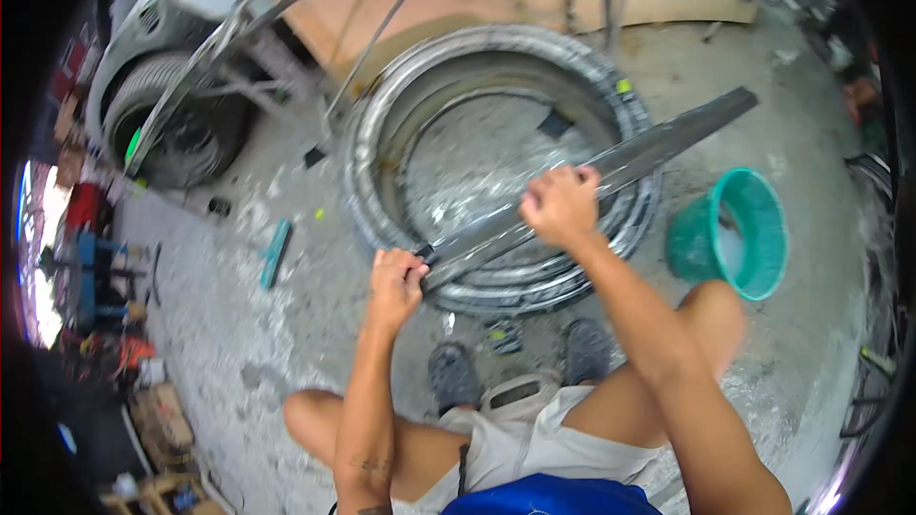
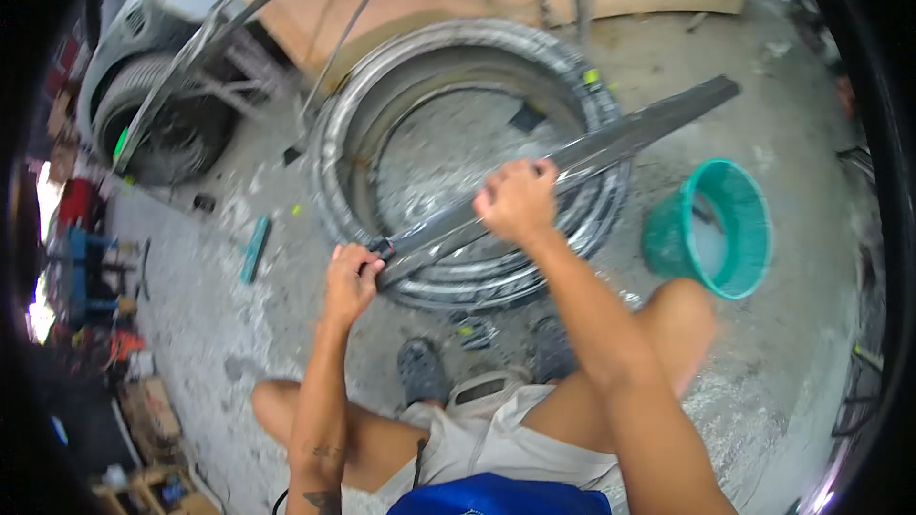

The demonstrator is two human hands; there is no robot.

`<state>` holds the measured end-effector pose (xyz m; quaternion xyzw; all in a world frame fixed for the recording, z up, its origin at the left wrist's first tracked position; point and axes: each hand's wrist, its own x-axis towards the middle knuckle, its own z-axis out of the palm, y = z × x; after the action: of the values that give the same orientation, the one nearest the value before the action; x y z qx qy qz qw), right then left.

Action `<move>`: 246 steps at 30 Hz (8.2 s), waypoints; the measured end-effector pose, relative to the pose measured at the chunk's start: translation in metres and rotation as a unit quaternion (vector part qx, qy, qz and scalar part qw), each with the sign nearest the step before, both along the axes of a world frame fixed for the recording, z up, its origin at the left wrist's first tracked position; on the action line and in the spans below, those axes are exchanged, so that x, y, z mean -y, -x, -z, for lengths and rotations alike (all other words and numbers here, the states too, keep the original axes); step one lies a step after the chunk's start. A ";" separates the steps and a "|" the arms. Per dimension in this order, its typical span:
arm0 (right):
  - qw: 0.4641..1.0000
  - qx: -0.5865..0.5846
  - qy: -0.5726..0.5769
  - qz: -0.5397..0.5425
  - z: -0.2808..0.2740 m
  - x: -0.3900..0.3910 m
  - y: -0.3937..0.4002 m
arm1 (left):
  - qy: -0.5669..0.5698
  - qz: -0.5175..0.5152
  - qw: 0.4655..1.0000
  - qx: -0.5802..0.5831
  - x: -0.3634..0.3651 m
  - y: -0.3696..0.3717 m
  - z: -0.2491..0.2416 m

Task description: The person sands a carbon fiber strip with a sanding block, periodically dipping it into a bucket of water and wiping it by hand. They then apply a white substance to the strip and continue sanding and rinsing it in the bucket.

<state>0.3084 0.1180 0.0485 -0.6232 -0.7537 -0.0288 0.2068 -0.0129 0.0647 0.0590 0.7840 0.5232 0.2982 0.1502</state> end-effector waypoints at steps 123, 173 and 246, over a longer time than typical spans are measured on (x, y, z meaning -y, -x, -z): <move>1.000 -0.021 -0.009 -0.019 0.002 -0.006 -0.001 | 0.068 -0.297 0.949 -0.086 0.053 0.154 -0.028; 0.942 -0.149 0.205 -0.219 -0.147 0.009 -0.074 | 0.322 -0.239 0.916 0.002 0.036 0.148 -0.092; 0.986 0.027 0.051 -0.155 -0.010 0.047 -0.001 | 0.029 -0.162 0.986 0.006 0.128 0.018 0.008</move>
<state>0.3095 0.0710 0.0586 -0.5076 -0.8470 0.0251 0.1559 -0.0305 -0.0638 0.0506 0.6827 0.6505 0.3081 0.1260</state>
